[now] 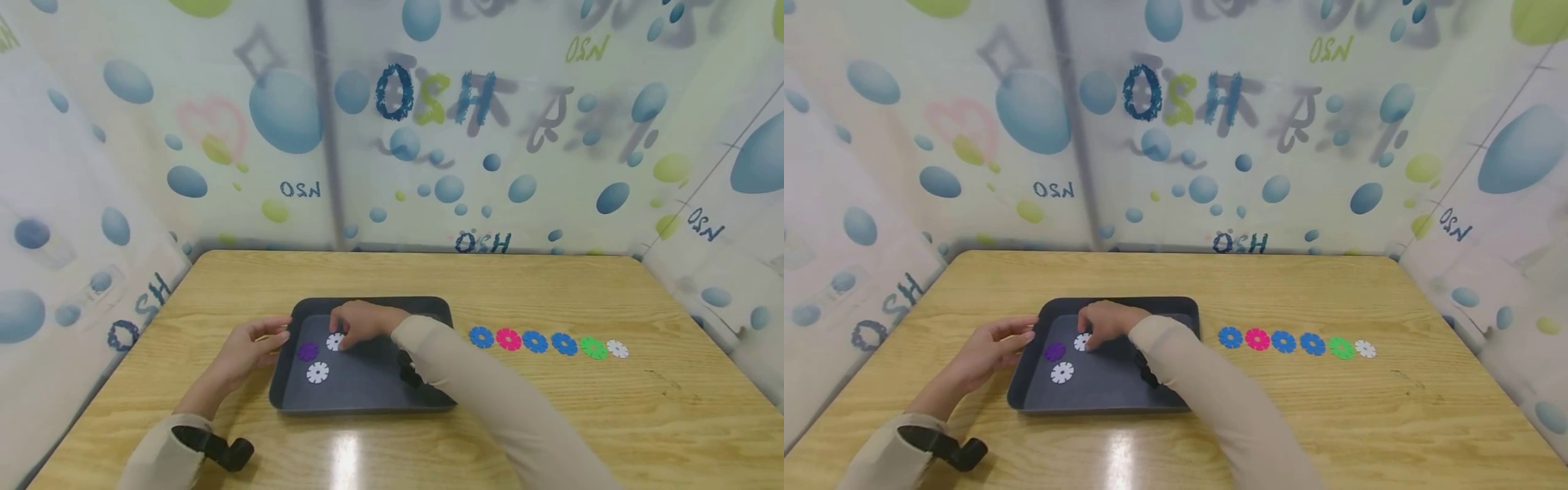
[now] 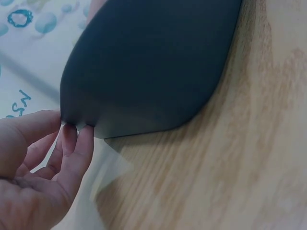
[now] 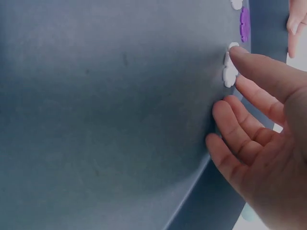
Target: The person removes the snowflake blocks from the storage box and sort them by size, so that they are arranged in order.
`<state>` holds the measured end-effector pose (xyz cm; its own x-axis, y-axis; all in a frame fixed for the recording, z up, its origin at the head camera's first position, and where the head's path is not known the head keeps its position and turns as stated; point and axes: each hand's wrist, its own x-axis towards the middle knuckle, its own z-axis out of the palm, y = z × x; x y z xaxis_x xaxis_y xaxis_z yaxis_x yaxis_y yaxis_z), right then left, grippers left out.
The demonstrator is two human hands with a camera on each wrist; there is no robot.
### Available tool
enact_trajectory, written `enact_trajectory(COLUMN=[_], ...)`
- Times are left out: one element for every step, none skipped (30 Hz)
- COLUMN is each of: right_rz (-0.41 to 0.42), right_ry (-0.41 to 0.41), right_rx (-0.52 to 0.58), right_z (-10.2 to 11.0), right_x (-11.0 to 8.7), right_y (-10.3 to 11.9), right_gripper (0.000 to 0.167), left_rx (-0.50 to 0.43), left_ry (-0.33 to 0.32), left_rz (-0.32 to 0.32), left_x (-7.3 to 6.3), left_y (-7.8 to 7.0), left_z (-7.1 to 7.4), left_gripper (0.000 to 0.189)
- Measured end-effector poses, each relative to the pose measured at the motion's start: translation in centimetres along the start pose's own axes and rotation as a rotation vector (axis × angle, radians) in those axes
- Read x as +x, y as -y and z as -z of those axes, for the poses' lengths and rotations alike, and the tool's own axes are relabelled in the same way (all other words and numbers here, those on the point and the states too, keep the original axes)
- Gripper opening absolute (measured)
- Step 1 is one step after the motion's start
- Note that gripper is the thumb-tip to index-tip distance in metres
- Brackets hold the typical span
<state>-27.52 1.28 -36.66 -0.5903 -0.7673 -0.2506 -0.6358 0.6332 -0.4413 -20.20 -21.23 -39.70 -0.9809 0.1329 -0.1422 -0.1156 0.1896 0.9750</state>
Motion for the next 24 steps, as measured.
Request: enact_trajectory(right_rz=[-0.002,-0.003,-0.005,-0.007,-0.008,-0.009,-0.011,-0.013,-0.016,-0.02,-0.025,-0.03,-0.035,-0.039,-0.043,-0.048,-0.05,-0.051,-0.052,-0.052,-0.051,-0.049,-0.045,-0.043], right_ry=[-0.002,-0.004,-0.005,-0.007,-0.009,-0.012,-0.013,-0.014,-0.014,-0.014,-0.013,-0.012,-0.011,-0.01,-0.009,-0.011,-0.011,-0.012,-0.012,-0.014,-0.015,-0.016,-0.016,-0.017], right_rx=[-0.008,-0.015,-0.018,-0.023,-0.028,-0.032,-0.035,-0.036,-0.038,-0.038,-0.035,-0.032,-0.027,-0.023,-0.019,-0.009,-0.002,0.007,0.017,0.027,0.038,0.05,0.058,0.066], right_z=[-0.06,-0.09,-0.12,-0.16,-0.18,-0.2,-0.22,-0.23,-0.26,-0.27,-0.27,-0.27,-0.25,-0.24,-0.23,-0.22,-0.21,-0.19,-0.17,-0.16,-0.14,-0.13,-0.12,-0.11], right_x=[0.09,0.15,0.21,0.27,0.31,0.34,0.37,0.38,0.4,0.41,0.41,0.41,0.41,0.4,0.4,0.4,0.39,0.38,0.36,0.33,0.3,0.26,0.22,0.19], right_y=[-0.02,-0.02,-0.02,-0.02,0.0,0.01,0.02,0.05,0.07,0.08,0.1,0.12,0.14,0.16,0.16,0.15,0.14,0.15,0.16,0.17,0.19,0.21,0.25,0.26], right_gripper=[0.029,0.029,0.029,0.029,0.029,0.028,0.028,0.028,0.028,0.028,0.027,0.027,0.027,0.026,0.026,0.026,0.026,0.026,0.027,0.027,0.027,0.028,0.028,0.028], left_rx=[0.002,0.002,0.002,0.0,0.0,-0.003,-0.004,-0.005,-0.006,-0.007,-0.005,-0.006,-0.004,-0.006,-0.005,-0.006,-0.006,-0.007,-0.004,-0.004,0.0,-0.001,0.004,0.004], left_ry=[0.002,0.002,0.003,0.003,0.004,0.004,0.006,0.006,0.009,0.01,0.011,0.011,0.011,0.01,0.015,0.013,0.014,0.014,0.016,0.017,0.019,0.015,0.016,0.016], left_rz=[0.0,0.001,0.001,0.0,-0.002,-0.004,-0.007,-0.009,-0.012,-0.014,-0.016,-0.017,-0.018,-0.018,-0.022,-0.021,-0.022,-0.023,-0.023,-0.024,-0.024,-0.021,-0.021,-0.019], left_x=[0.02,0.03,0.04,0.04,0.05,0.04,0.04,0.03,0.04,0.04,0.06,0.07,0.09,0.1,0.1,0.09,0.1,0.09,0.09,0.06,0.05,0.05,0.03,0.01], left_y=[-0.02,-0.02,-0.02,0.0,0.03,0.06,0.09,0.13,0.17,0.18,0.19,0.2,0.21,0.2,0.18,0.16,0.16,0.14,0.14,0.12,0.13,0.15,0.15,0.15], left_z=[0.01,0.01,0.02,0.01,0.02,0.02,0.02,0.02,0.02,0.02,0.03,0.02,0.02,0.01,0.02,0.0,0.0,0.0,0.01,0.01,0.03,0.03,0.06,0.07], left_gripper=[0.05,0.05,0.05,0.05,0.05,0.05,0.049,0.049,0.049,0.049,0.048,0.048,0.048,0.048,0.049,0.048,0.048,0.048,0.049,0.049,0.049,0.049,0.049,0.049])
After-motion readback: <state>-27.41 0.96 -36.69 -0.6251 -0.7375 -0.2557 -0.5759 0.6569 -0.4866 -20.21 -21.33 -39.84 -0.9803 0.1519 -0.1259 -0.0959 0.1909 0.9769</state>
